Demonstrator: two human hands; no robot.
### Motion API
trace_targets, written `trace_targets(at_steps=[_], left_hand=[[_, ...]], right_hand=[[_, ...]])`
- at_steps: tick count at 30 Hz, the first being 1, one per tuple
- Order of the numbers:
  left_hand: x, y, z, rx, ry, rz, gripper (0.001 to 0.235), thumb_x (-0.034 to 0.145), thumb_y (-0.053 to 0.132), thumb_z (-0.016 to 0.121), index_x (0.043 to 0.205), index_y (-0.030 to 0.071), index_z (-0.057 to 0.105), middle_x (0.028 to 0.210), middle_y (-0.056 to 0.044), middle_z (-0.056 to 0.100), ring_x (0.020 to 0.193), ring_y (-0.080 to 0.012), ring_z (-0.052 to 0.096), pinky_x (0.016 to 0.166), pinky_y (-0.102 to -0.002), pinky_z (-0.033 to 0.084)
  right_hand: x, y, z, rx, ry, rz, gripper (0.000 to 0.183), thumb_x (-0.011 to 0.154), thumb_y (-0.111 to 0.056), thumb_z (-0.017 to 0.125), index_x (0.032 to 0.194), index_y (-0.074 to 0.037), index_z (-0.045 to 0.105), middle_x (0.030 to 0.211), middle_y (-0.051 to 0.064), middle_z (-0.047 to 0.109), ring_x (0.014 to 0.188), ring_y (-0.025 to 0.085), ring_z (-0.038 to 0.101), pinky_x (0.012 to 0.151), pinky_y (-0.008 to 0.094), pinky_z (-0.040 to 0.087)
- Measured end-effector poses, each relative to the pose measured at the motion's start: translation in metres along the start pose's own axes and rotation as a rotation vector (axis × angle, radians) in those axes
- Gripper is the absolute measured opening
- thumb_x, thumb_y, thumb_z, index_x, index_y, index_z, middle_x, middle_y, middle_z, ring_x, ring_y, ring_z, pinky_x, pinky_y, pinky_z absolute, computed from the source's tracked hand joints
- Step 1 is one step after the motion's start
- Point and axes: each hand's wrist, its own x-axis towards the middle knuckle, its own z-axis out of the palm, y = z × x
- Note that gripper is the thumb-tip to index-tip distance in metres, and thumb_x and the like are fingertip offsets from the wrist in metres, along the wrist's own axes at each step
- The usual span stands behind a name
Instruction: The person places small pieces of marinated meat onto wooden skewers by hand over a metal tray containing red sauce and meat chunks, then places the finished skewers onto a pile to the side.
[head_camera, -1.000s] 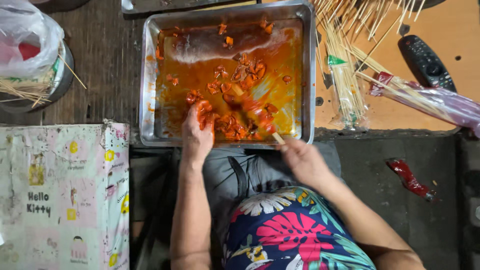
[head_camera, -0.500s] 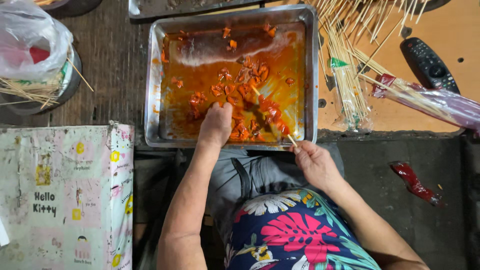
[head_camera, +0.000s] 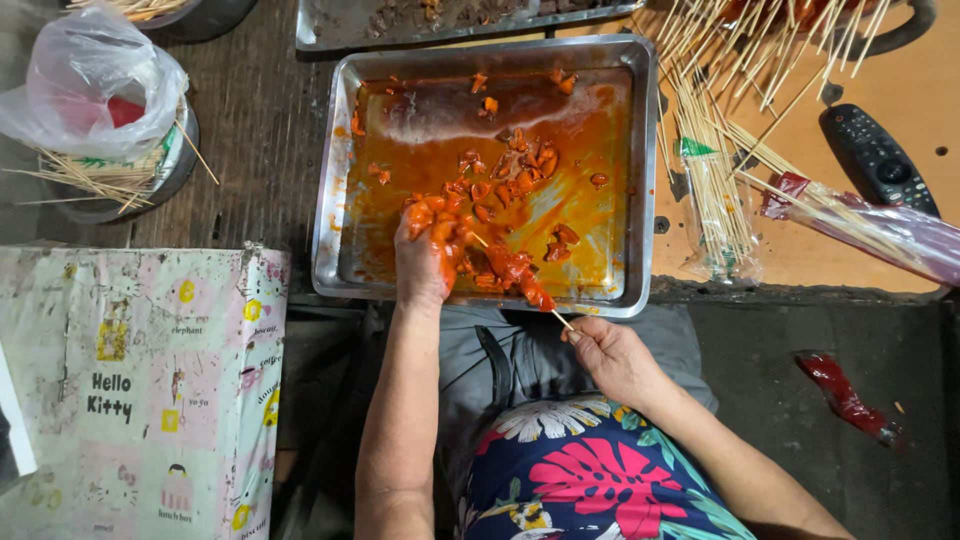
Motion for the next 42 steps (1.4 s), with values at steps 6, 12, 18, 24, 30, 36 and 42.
trace_targets(at_steps=[6, 12, 18, 24, 30, 36, 42], left_hand=[[0.009, 0.014, 0.007, 1.378, -0.175, 0.684, 0.033, 0.081, 0.001, 0.070, 0.114, 0.005, 0.066, 0.104, -0.023, 0.070, 0.097, -0.0450, 0.068, 0.085, -0.049, 0.055], [0.051, -0.010, 0.047, 1.696, -0.333, 0.479, 0.033, 0.075, -0.004, 0.063, 0.108, 0.000, 0.062, 0.100, -0.031, 0.064, 0.093, -0.0478, 0.064, 0.082, -0.053, 0.053], [0.067, -0.037, 0.031, 1.424, -0.247, 0.537, 0.029, 0.079, -0.005, 0.063, 0.108, -0.001, 0.062, 0.097, -0.024, 0.069, 0.093, -0.0423, 0.068, 0.084, -0.049, 0.056], [0.027, -0.020, 0.021, -0.024, -0.091, -0.140, 0.019, 0.101, 0.006, 0.059, 0.121, 0.004, 0.063, 0.104, -0.013, 0.070, 0.087, -0.0288, 0.069, 0.074, -0.047, 0.059], [0.004, 0.003, 0.042, -0.249, -0.080, -0.208, 0.023, 0.100, 0.008, 0.053, 0.122, 0.009, 0.058, 0.106, -0.015, 0.069, 0.094, -0.0341, 0.071, 0.074, -0.048, 0.060], [0.005, -0.002, 0.040, -0.278, -0.111, -0.137, 0.020, 0.103, 0.006, 0.052, 0.122, 0.004, 0.059, 0.105, -0.017, 0.068, 0.093, -0.0350, 0.071, 0.077, -0.047, 0.060], [-0.009, 0.010, 0.043, -0.184, -0.154, -0.122, 0.018, 0.101, 0.003, 0.056, 0.118, -0.001, 0.063, 0.104, -0.016, 0.068, 0.087, -0.0288, 0.069, 0.077, -0.041, 0.060]], right_hand=[[-0.002, 0.010, -0.006, 0.208, 0.132, 0.072, 0.019, 0.105, -0.016, 0.054, 0.100, -0.004, 0.068, 0.065, -0.006, 0.049, 0.058, 0.005, 0.041, 0.051, 0.024, 0.036], [-0.001, -0.006, -0.019, 0.240, 0.196, 0.030, 0.021, 0.106, -0.019, 0.053, 0.101, -0.005, 0.068, 0.062, -0.005, 0.048, 0.055, 0.006, 0.040, 0.049, 0.024, 0.033], [-0.005, -0.019, -0.025, 0.262, 0.218, 0.059, 0.022, 0.105, -0.020, 0.054, 0.099, -0.003, 0.067, 0.061, -0.005, 0.047, 0.054, 0.006, 0.039, 0.048, 0.024, 0.032], [0.001, -0.016, -0.021, 0.282, 0.117, 0.060, 0.021, 0.106, -0.019, 0.052, 0.101, -0.004, 0.066, 0.060, -0.005, 0.045, 0.054, 0.006, 0.036, 0.048, 0.024, 0.030], [0.001, -0.016, -0.005, 0.241, 0.066, 0.065, 0.021, 0.105, -0.015, 0.053, 0.098, -0.002, 0.067, 0.063, -0.007, 0.044, 0.055, 0.005, 0.036, 0.048, 0.024, 0.031], [0.001, -0.013, -0.003, 0.203, 0.095, 0.072, 0.019, 0.104, -0.013, 0.053, 0.099, -0.003, 0.068, 0.063, -0.007, 0.045, 0.055, 0.004, 0.037, 0.048, 0.023, 0.032], [-0.002, -0.013, 0.001, 0.226, 0.099, 0.075, 0.018, 0.105, -0.013, 0.054, 0.098, -0.003, 0.068, 0.065, -0.007, 0.046, 0.057, 0.005, 0.038, 0.050, 0.023, 0.033]])
